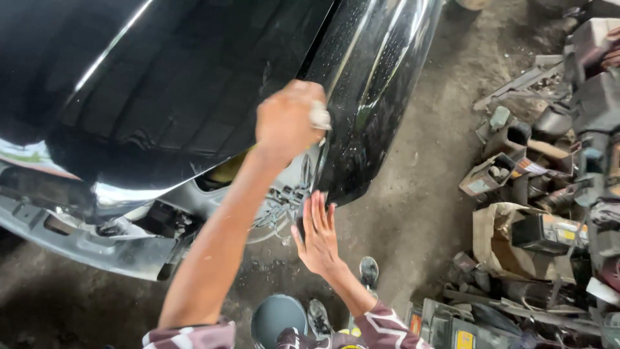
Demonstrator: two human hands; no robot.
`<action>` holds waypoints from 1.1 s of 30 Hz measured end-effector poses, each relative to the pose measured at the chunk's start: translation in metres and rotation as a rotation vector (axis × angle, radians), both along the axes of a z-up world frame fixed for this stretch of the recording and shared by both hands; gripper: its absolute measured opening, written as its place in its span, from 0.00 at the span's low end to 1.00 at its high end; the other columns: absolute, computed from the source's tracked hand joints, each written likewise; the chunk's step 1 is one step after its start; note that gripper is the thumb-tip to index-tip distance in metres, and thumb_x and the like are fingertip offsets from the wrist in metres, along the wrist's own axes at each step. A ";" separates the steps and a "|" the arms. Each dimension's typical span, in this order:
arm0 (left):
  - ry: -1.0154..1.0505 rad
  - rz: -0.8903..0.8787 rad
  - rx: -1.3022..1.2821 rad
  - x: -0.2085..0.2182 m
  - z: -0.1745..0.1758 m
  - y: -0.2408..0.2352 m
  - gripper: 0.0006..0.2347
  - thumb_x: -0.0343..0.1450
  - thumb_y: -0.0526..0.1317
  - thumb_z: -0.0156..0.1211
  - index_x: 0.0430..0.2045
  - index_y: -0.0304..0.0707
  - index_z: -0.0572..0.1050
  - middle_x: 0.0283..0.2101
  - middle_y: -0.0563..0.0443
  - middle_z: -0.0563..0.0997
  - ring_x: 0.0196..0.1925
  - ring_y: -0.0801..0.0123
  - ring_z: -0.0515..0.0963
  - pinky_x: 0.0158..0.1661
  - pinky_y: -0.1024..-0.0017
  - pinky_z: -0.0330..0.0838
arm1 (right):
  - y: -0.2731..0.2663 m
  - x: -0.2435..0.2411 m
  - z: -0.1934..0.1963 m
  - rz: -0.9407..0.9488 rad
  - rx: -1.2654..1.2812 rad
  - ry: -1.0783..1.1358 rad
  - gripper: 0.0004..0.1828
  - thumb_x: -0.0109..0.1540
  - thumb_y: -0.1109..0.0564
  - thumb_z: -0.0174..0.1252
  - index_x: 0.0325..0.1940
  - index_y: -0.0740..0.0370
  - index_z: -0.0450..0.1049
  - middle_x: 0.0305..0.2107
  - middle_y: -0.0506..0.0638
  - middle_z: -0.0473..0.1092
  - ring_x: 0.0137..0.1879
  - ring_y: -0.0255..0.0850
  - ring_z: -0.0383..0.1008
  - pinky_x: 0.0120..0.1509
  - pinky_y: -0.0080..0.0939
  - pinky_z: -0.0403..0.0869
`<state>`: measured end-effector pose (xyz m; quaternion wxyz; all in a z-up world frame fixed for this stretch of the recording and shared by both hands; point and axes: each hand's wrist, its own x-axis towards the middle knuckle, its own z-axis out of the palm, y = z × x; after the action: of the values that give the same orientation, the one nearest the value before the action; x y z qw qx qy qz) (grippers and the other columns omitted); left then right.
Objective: The person scrubs the front fender and hood area of a black car using a blue sponge and a white cloth. They repeatedly dip the sponge into a bucket of water and wipe the car's surface to clean it.
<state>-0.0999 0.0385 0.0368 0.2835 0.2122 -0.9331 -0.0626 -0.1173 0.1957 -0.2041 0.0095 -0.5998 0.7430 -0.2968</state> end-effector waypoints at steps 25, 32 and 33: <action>0.372 0.189 -0.242 0.029 -0.022 -0.030 0.11 0.64 0.36 0.73 0.33 0.43 0.74 0.36 0.50 0.75 0.39 0.56 0.80 0.37 0.62 0.75 | 0.009 0.011 0.022 0.081 -0.389 -0.213 0.46 0.64 0.57 0.52 0.79 0.72 0.34 0.75 0.74 0.35 0.81 0.67 0.34 0.80 0.72 0.35; 0.357 0.188 -0.244 0.029 -0.022 -0.027 0.12 0.64 0.35 0.73 0.33 0.40 0.74 0.36 0.49 0.75 0.38 0.55 0.79 0.37 0.61 0.75 | -0.038 -0.042 0.074 -0.031 -0.465 -0.279 0.40 0.72 0.60 0.47 0.83 0.68 0.36 0.80 0.67 0.40 0.87 0.60 0.38 0.88 0.66 0.39; 0.359 0.186 -0.242 0.029 -0.022 -0.027 0.12 0.64 0.35 0.73 0.33 0.40 0.74 0.36 0.49 0.75 0.38 0.55 0.79 0.37 0.61 0.75 | -0.022 -0.023 0.060 -0.033 -0.464 -0.277 0.40 0.72 0.60 0.47 0.83 0.68 0.36 0.80 0.67 0.40 0.87 0.60 0.38 0.88 0.66 0.39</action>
<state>-0.0712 0.0116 0.0144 0.4729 0.2472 -0.8448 0.0391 -0.1404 0.1741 -0.1442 -0.0315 -0.5275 0.6564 -0.5384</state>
